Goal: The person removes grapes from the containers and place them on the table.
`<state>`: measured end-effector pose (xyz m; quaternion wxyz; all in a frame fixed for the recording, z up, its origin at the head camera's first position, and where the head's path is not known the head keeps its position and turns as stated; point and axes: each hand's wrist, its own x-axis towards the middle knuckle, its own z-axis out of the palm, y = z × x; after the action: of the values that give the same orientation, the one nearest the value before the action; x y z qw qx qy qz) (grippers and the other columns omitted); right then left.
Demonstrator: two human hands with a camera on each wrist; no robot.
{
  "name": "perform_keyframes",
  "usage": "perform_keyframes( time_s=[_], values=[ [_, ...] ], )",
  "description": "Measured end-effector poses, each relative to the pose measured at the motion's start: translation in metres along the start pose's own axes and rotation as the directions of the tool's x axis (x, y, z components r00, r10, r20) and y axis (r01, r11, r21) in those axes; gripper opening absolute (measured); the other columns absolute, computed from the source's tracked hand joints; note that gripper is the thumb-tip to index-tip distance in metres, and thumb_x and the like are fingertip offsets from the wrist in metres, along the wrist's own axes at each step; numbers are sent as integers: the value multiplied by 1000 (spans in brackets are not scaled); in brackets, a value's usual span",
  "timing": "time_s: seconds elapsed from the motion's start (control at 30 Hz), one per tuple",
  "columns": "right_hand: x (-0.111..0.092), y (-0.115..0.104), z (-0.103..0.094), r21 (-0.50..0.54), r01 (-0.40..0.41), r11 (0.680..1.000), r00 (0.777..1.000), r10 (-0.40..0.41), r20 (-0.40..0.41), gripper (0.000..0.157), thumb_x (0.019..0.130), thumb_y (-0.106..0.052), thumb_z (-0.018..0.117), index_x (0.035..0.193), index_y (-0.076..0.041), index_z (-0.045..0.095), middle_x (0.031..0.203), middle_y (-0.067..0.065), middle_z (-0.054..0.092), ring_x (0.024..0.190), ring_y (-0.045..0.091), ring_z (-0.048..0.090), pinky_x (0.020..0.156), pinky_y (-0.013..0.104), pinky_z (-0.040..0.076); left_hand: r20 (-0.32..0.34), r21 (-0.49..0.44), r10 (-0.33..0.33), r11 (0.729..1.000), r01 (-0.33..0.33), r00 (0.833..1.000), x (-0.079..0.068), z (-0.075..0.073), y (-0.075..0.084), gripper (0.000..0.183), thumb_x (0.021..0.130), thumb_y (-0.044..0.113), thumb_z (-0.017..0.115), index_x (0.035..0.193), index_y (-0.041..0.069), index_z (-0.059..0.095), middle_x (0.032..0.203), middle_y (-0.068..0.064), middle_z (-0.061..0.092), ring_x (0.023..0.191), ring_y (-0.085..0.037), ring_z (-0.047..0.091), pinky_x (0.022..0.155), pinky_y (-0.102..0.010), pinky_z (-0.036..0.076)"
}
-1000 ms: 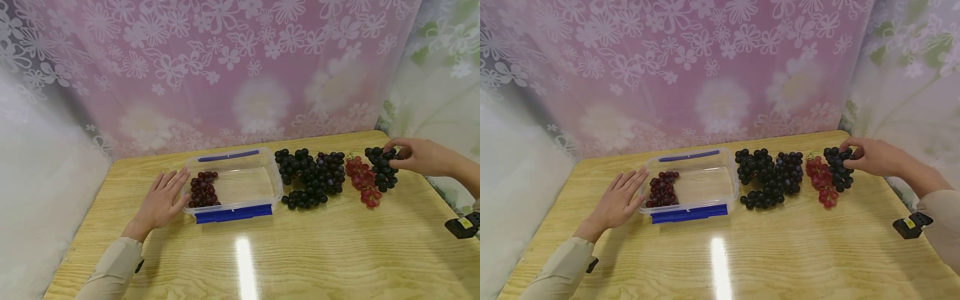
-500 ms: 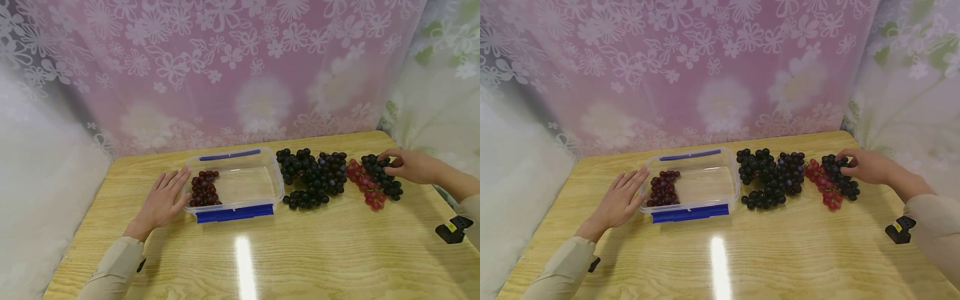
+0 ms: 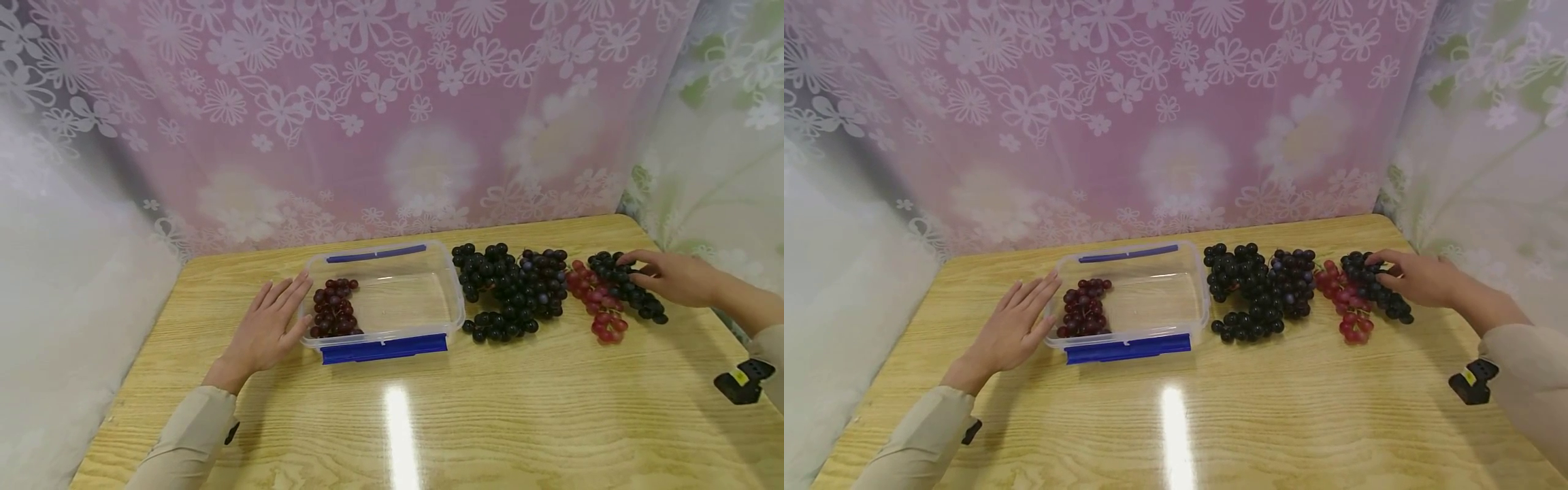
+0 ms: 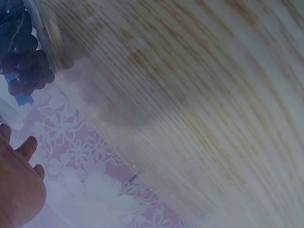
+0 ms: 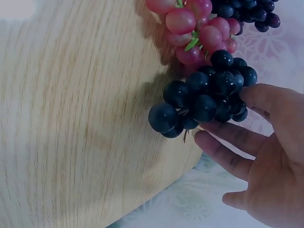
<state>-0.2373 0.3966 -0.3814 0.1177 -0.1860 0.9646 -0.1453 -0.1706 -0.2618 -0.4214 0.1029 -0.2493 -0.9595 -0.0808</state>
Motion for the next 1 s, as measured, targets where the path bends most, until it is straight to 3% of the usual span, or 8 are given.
perform_keyframes(
  time_s=[0.17,0.3,0.47,0.83,1.0],
  values=[
    [-4,-4,1,-16,-23,1000,1000,23,14,42,103,-18,43,140,1,37,107,26,61,76,23,63,51,33,41,5,1,-5,1000,5,1000,-1,1,1,62,102,45,36,154,13,23,157,-4,20,139,-31,24,115,-47,5],
    [-7,-4,0,34,-22,999,999,21,40,48,104,-17,40,145,5,27,116,36,53,89,37,62,58,39,47,7,-8,-10,1000,10,1000,-1,1,1,62,102,45,36,154,14,22,157,-3,20,140,-30,24,115,-46,4],
    [-11,-2,1,55,-7,998,1000,5,29,49,104,-14,42,144,9,25,119,41,49,103,53,53,71,54,51,9,-24,-11,1000,12,1000,-1,1,1,62,102,44,36,154,14,22,157,-3,19,140,-31,24,115,-45,4],
    [-11,-2,-3,14,-62,998,998,62,12,51,106,-26,32,146,6,25,124,44,44,105,57,49,69,54,49,3,-48,-17,999,17,1000,0,0,1,62,102,43,37,153,12,23,157,-4,19,139,-31,24,115,-45,4],
    [-8,-4,-7,-52,-101,994,994,98,-49,61,105,-36,31,147,7,22,132,45,34,108,63,43,74,65,42,-2,-52,-16,999,16,1000,0,0,1,62,102,43,37,153,12,24,158,-3,19,140,-31,24,115,-46,5]
  ],
)
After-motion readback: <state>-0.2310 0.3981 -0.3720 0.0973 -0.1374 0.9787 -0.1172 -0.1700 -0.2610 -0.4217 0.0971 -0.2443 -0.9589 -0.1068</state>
